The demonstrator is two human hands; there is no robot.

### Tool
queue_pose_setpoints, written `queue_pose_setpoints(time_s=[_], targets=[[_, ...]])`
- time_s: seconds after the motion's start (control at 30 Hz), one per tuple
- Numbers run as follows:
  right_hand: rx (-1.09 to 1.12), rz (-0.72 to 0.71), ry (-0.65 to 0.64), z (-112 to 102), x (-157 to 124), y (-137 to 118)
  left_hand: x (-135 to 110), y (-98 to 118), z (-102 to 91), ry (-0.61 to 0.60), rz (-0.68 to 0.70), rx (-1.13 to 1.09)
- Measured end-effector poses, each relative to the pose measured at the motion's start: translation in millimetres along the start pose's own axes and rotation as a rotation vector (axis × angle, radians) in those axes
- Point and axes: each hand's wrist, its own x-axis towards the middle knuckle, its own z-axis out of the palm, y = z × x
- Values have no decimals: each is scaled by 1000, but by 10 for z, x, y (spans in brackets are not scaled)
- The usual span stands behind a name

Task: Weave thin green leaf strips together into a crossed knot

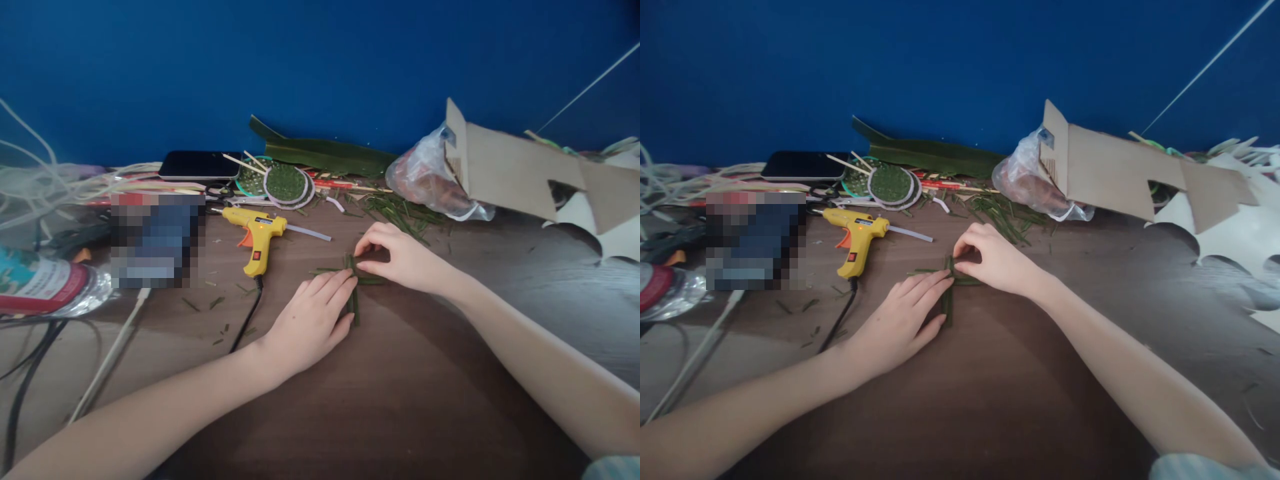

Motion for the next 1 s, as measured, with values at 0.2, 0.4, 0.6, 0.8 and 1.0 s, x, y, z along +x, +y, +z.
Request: queue_pose_setpoints(time_s=[0.2, 0.4, 0.6, 0.8, 1.0], targets=[[-16, 14, -4, 53, -27, -5, -2, -4, 8, -4, 2, 12], [-2, 55, -5, 78, -31, -3, -8, -1, 6, -10, -4, 10], [37, 53, -13, 81, -29, 8, -1, 1, 8, -7, -8, 3], [32, 72, 16, 78, -34, -29, 3, -2, 12, -10, -7, 8], [52, 153, 81, 142, -25, -62, -2, 0, 12, 3, -1, 13]])
